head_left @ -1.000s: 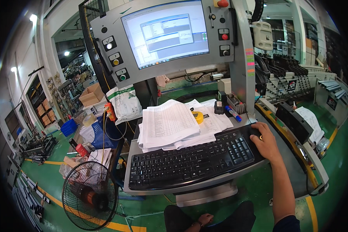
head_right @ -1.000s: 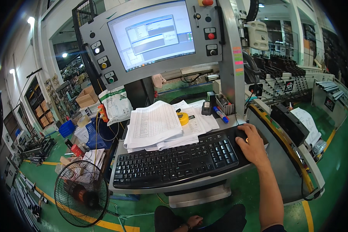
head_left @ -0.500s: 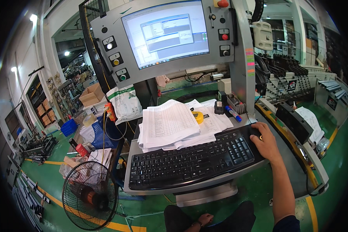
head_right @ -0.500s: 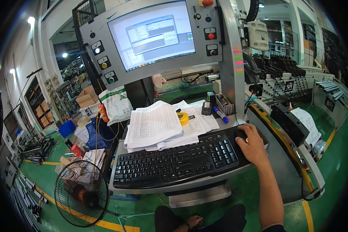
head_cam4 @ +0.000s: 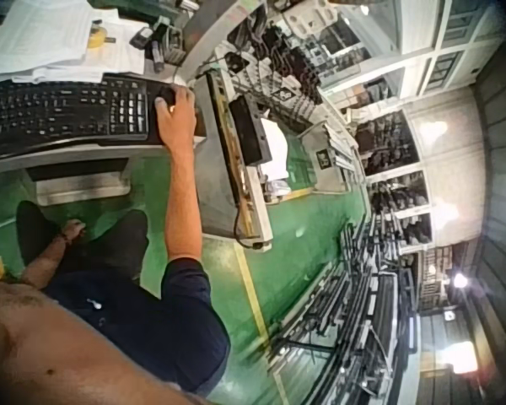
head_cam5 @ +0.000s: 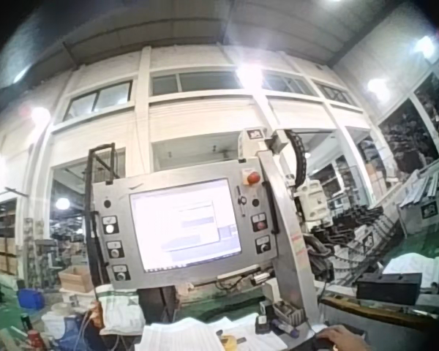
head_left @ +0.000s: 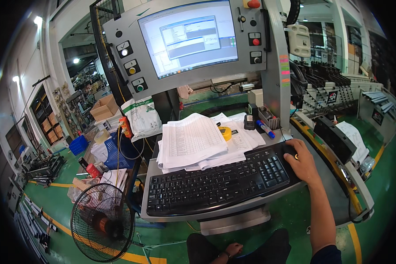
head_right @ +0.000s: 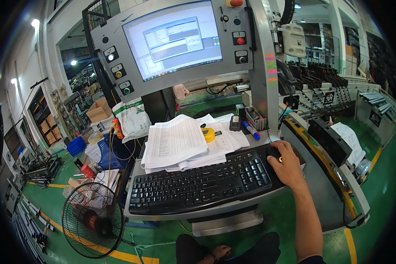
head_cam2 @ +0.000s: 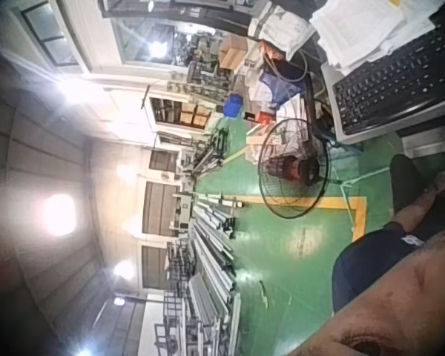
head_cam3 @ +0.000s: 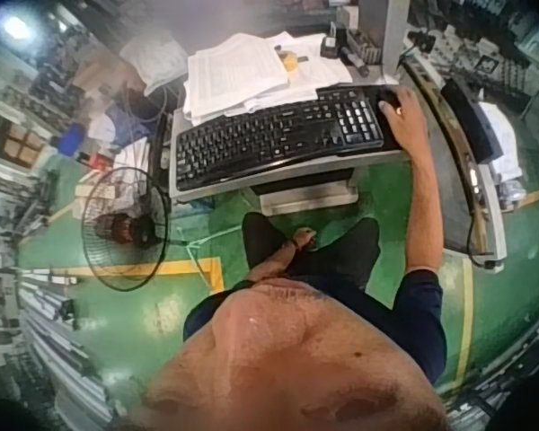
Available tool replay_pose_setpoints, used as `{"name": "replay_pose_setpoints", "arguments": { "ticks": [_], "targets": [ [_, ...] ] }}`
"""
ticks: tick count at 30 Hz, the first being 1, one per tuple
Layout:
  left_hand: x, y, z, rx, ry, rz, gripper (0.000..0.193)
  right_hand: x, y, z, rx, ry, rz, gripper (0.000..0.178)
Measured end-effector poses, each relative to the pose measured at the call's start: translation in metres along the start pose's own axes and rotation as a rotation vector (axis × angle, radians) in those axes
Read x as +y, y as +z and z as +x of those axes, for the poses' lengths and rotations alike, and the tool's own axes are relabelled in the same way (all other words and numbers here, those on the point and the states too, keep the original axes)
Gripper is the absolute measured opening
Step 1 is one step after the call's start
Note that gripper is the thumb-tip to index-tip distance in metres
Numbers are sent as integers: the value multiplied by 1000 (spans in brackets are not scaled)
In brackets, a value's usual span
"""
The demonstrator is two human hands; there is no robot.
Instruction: The person operates the control interface of an industrial fabrication machine by hand, using a keyboard, mouse, and control panel buttons.
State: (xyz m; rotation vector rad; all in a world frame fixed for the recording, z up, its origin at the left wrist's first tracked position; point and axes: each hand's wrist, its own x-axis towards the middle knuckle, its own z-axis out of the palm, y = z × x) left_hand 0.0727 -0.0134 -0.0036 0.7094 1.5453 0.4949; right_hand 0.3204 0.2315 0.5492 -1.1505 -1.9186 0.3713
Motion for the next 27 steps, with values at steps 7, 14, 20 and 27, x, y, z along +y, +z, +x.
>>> {"name": "replay_pose_setpoints", "arguments": {
  "ticks": [7, 14, 20, 27],
  "targets": [
    [2, -1, -2, -15, 81, 1, 43, 2, 1, 0, 3, -7, 0, 50],
    [5, -1, -5, -5, 65, -18, 44, 2, 1, 1, 9, 8, -8, 51],
    [5, 0, -7, -3, 79, -23, 44, 4, 3, 1, 14, 9, 7, 50],
    [7, 1, -8, 14, -2, -15, 44, 7, 4, 2, 24, 1, -7, 50]
  ]
}}
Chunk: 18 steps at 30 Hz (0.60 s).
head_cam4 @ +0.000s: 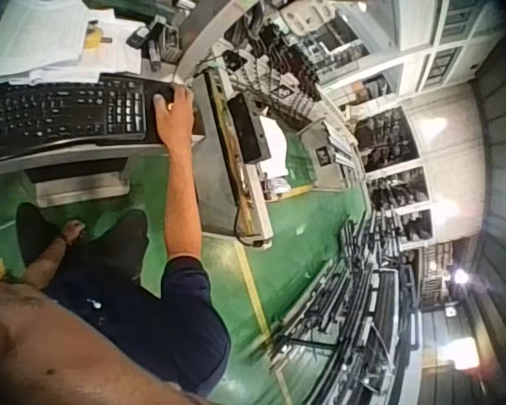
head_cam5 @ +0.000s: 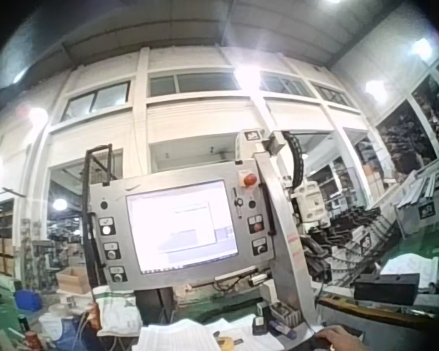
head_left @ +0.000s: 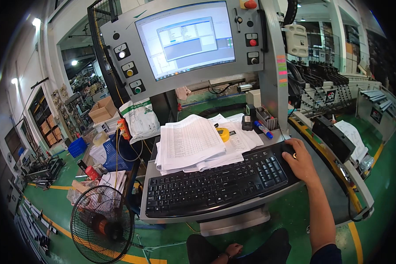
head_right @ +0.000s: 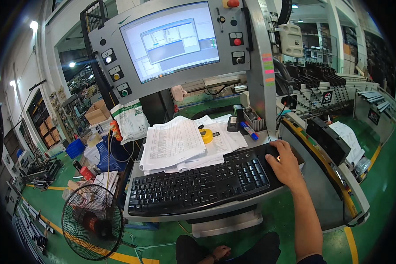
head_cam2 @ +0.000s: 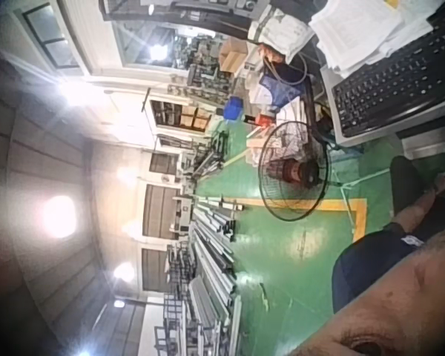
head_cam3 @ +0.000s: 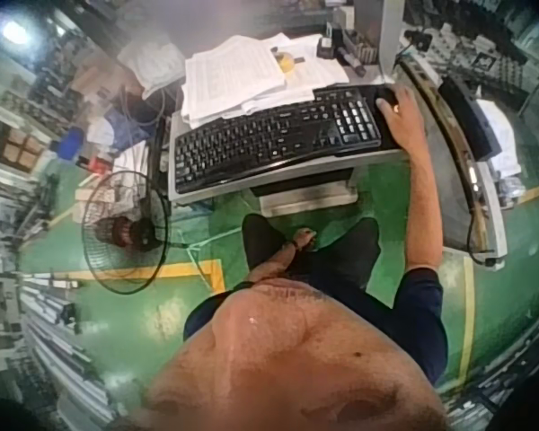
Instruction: The person operates the control interface of an industrial fabrication machine by hand, using a keyboard, mouse, and control panel buttons.
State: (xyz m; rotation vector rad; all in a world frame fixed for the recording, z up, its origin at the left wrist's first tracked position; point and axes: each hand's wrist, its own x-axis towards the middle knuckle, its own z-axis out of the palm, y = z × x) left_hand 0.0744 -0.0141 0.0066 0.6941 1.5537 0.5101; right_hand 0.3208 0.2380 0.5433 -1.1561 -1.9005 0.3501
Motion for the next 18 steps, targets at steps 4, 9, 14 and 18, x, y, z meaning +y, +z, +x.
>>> {"name": "replay_pose_setpoints", "arguments": {
  "ticks": [4, 9, 14, 18],
  "targets": [
    [0, -1, -1, -9, 74, 17, 44, 0, -1, 0, -1, 5, 0, 49],
    [0, -1, 1, -2, 4, -7, 44, -1, -1, 0, 6, 6, -4, 49],
    [-2, -1, 1, -11, 98, -22, 44, -1, -1, -1, 1, 4, -5, 48],
    [-3, -1, 0, 7, 41, 12, 45, 0, 0, 0, 8, -7, -25, 49]
  ]
}}
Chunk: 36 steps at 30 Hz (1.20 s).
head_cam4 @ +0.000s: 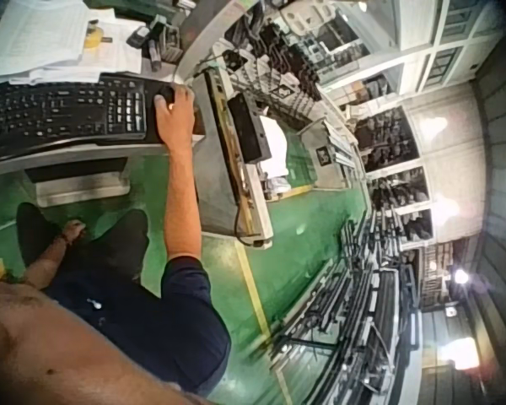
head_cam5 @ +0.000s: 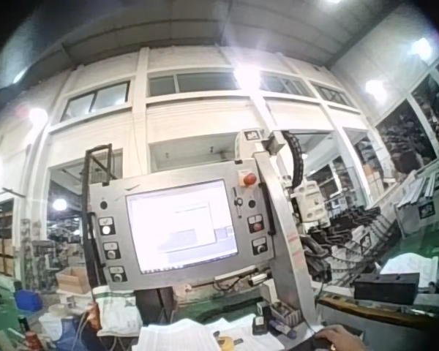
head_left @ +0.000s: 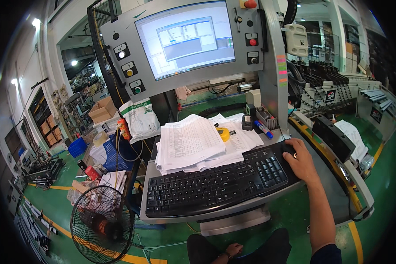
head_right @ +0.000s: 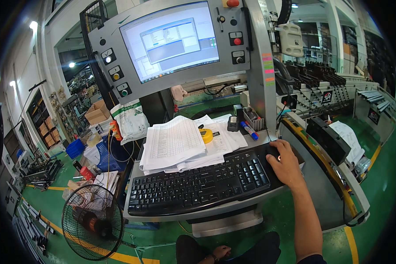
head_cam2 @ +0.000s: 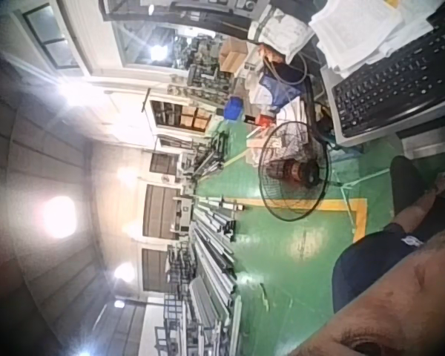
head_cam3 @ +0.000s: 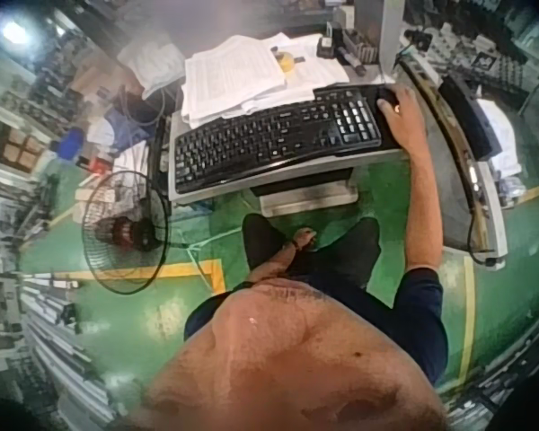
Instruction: The person operates the control interface of an industrial fabrication machine by hand, using a keyboard, mouse, and control panel buttons.
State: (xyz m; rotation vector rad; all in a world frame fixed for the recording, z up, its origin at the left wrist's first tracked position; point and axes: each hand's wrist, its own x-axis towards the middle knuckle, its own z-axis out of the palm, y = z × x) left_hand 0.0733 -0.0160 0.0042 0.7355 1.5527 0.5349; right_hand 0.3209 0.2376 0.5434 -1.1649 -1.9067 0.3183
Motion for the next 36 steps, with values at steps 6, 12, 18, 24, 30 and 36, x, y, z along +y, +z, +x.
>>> {"name": "replay_pose_setpoints", "arguments": {
  "ticks": [6, 12, 18, 24, 30, 36],
  "targets": [
    [4, -3, 3, -22, -72, 33, 45, 0, 0, 0, 14, 2, 57, 52],
    [5, -3, 2, -30, -76, 35, 46, 0, -2, -1, -13, -25, 24, 54],
    [4, -3, 3, -33, -88, -5, 46, -2, -4, -2, -9, -17, 28, 52],
    [4, -3, 5, -42, -83, 57, 46, 0, -3, -2, -4, -31, 20, 55],
    [4, -5, 5, -57, -82, 15, 45, -2, -3, -2, 12, 4, 48, 61],
    [2, -1, 4, -28, -63, 44, 47, -2, -3, -1, -1, 10, 30, 60]
  ]
}}
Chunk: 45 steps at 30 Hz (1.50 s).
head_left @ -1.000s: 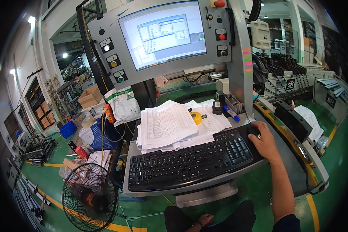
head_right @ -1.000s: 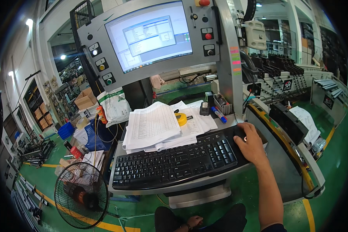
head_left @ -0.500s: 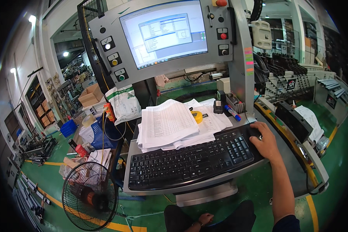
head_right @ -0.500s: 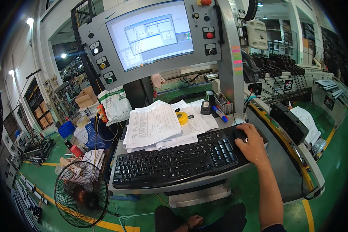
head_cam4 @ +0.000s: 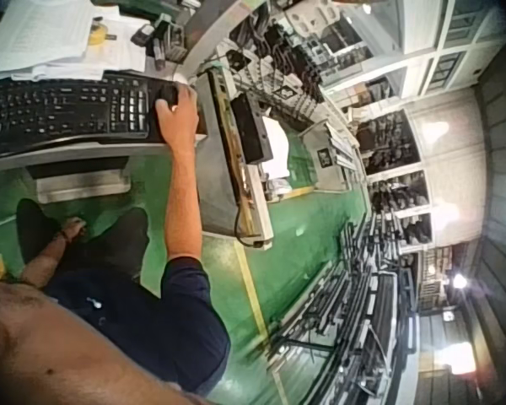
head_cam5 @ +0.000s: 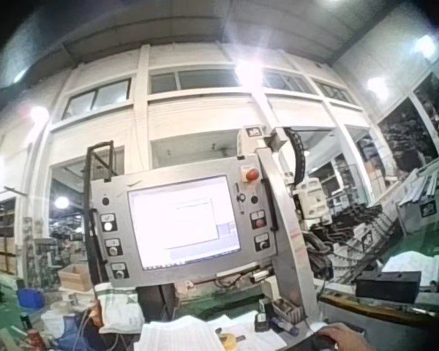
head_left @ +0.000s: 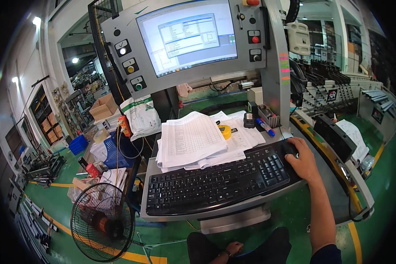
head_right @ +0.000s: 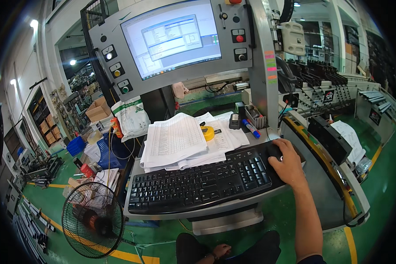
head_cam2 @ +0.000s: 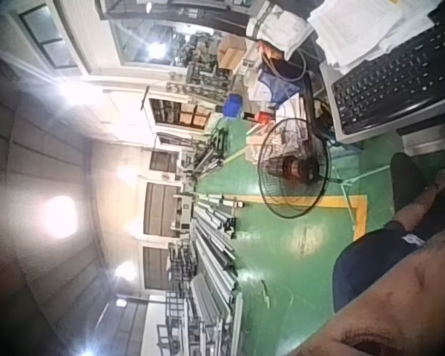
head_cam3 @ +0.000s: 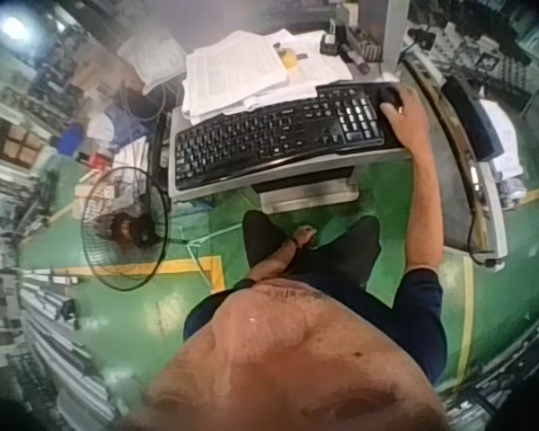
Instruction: The person operates the control interface of an industrial fabrication machine by hand, using a keyboard, mouse, and control panel buttons.
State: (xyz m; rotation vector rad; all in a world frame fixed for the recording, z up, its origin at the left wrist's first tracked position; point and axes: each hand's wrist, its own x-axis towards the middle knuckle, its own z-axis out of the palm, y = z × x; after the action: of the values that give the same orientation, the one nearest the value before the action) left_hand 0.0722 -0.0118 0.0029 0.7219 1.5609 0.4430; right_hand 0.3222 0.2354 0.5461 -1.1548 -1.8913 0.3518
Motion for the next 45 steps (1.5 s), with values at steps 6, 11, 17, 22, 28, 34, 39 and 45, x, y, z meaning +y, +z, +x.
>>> {"name": "replay_pose_setpoints", "arguments": {
  "ticks": [6, 11, 17, 22, 28, 34, 39, 45],
  "targets": [
    [-2, -2, 4, -23, 4, 14, 48, 0, 0, -1, 18, -18, 0, 59],
    [-2, -2, 6, -44, 55, -26, 48, -4, 0, 0, 14, -22, 1, 58],
    [0, -1, 2, -37, 41, -58, 46, -7, -4, -2, -30, 135, 66, 62],
    [-3, 0, 5, -19, 50, -87, 43, 4, 4, 2, 57, -79, -11, 59],
    [-9, 5, 7, 12, 124, -99, 41, -5, -3, -2, -15, 127, 75, 60],
    [-7, 4, 6, 8, 108, -98, 42, -4, 0, -1, 21, 5, 38, 58],
    [-5, 3, 5, 12, 32, -74, 42, 1, 1, -1, 28, -30, 37, 55],
    [-4, 2, 5, -2, 15, -94, 41, 0, 0, -1, 18, -44, 32, 53]
  ]
}}
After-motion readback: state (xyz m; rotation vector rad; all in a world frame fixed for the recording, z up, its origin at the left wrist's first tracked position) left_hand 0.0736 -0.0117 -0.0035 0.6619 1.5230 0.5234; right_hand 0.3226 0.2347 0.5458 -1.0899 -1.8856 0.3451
